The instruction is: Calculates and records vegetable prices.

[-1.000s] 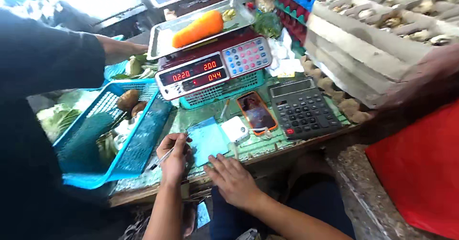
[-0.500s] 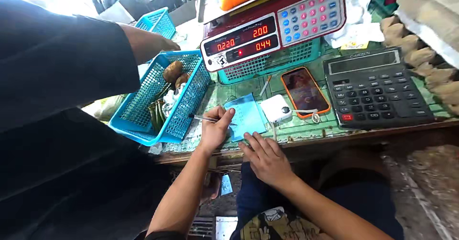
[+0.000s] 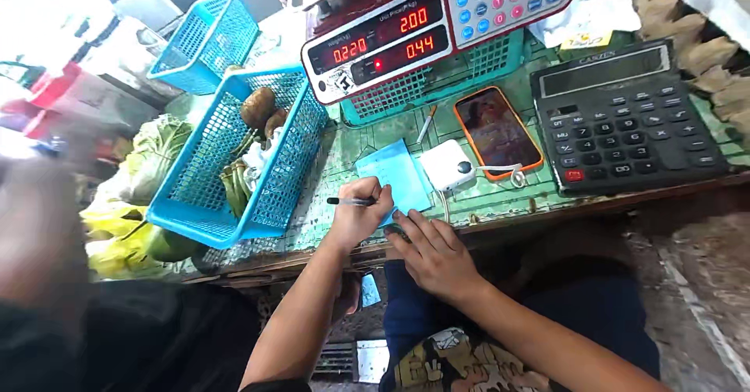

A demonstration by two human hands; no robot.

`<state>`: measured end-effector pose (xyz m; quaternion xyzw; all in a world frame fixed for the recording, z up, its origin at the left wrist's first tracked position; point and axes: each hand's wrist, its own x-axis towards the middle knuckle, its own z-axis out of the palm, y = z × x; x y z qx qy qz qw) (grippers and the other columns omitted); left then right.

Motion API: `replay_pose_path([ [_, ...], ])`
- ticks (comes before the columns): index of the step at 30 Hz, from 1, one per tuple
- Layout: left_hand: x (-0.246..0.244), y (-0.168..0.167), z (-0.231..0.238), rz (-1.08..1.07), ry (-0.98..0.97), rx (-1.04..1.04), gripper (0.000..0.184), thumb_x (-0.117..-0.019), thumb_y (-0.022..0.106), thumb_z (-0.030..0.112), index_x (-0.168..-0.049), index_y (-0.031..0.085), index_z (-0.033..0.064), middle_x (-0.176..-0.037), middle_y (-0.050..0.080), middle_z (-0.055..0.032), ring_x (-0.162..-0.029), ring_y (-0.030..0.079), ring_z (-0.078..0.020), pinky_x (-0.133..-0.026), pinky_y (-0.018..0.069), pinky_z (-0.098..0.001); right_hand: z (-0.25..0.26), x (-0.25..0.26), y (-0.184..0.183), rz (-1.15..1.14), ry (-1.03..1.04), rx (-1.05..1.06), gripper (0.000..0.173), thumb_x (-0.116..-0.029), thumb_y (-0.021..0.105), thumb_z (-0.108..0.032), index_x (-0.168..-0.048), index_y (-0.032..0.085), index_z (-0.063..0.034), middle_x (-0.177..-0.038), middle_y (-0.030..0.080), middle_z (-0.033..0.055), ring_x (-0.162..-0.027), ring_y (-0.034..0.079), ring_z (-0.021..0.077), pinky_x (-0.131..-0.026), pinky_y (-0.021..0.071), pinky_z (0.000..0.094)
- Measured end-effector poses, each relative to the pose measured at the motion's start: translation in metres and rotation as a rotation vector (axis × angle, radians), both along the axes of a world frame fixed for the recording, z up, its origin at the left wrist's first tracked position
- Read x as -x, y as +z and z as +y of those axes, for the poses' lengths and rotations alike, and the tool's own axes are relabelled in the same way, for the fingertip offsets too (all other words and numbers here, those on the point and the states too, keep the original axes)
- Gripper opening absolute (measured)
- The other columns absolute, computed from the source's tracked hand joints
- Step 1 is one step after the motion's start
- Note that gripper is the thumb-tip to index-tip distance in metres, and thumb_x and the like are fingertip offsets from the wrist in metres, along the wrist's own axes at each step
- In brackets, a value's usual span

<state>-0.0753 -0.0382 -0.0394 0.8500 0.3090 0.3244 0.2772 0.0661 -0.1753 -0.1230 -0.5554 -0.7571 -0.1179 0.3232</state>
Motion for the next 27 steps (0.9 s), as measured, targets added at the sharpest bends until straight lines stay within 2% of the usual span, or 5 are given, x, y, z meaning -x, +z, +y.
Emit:
replay_pose_path([
  [3,-0.0003,0.0004,0.0007,-0.037,0.015,0.051,0.038,-0.0936,0.058,0.008,-0.06,0.042,0.0137,-0.055,0.044,0.0029,-0.048,0.041,-0.0057,-0.045,0.0334,-0.0215,0.0005,-0.0002,0.0004,-0.011,0.001,-0.003,0.043,-0.0987,0.055,-0.021,-0.142,0.057,-0.0245,-0.153,0.054,0.0033,-0.141,0.05,0.0232,-0.113,0.0386,0.0419],
  [12,-0.0029,0.0009,0.0008,-0.035,0.01,0.024,0.037,-0.0944,0.061,0.009,-0.061,0.046,0.0131,-0.059,0.05,0.0029,-0.051,0.047,-0.0043,-0.047,0.0379,-0.0202,0.001,-0.0013,0.0015,-0.006,0.0,-0.013,0.045,-0.0964,0.058,-0.019,-0.141,0.058,-0.0249,-0.152,0.055,0.0032,-0.14,0.05,0.023,-0.114,0.0375,0.0411],
  [16,-0.0027,0.0021,-0.0006,-0.043,0.012,0.035,0.036,-0.0943,0.06,0.008,-0.061,0.046,0.012,-0.058,0.05,0.0015,-0.05,0.046,-0.0062,-0.046,0.0379,-0.0221,-0.0001,0.001,0.0002,-0.005,-0.008,-0.005,0.043,-0.0988,0.055,-0.022,-0.141,0.058,-0.0269,-0.152,0.055,0.0016,-0.14,0.049,0.0221,-0.113,0.0374,0.0416],
  [21,-0.0007,0.0043,0.0011,-0.126,0.012,0.176,0.034,-0.0961,0.059,0.007,-0.065,0.047,0.0142,-0.058,0.049,0.0033,-0.048,0.045,-0.0056,-0.045,0.0373,-0.0208,0.0002,-0.0001,0.0004,-0.012,-0.005,-0.004,0.042,-0.1,0.054,-0.024,-0.142,0.057,-0.0255,-0.152,0.054,0.0024,-0.142,0.048,0.0224,-0.114,0.0359,0.0418],
  [27,0.0006,0.0065,0.0026,-0.054,-0.003,0.168,0.034,-0.0936,0.056,0.007,-0.063,0.044,0.0142,-0.057,0.046,0.003,-0.048,0.044,-0.0061,-0.045,0.0359,-0.0216,0.0003,-0.0004,0.0017,-0.021,-0.004,0.003,0.042,-0.1009,0.053,-0.024,-0.143,0.056,-0.0257,-0.155,0.052,0.0018,-0.142,0.048,0.0223,-0.114,0.0371,0.0415],
])
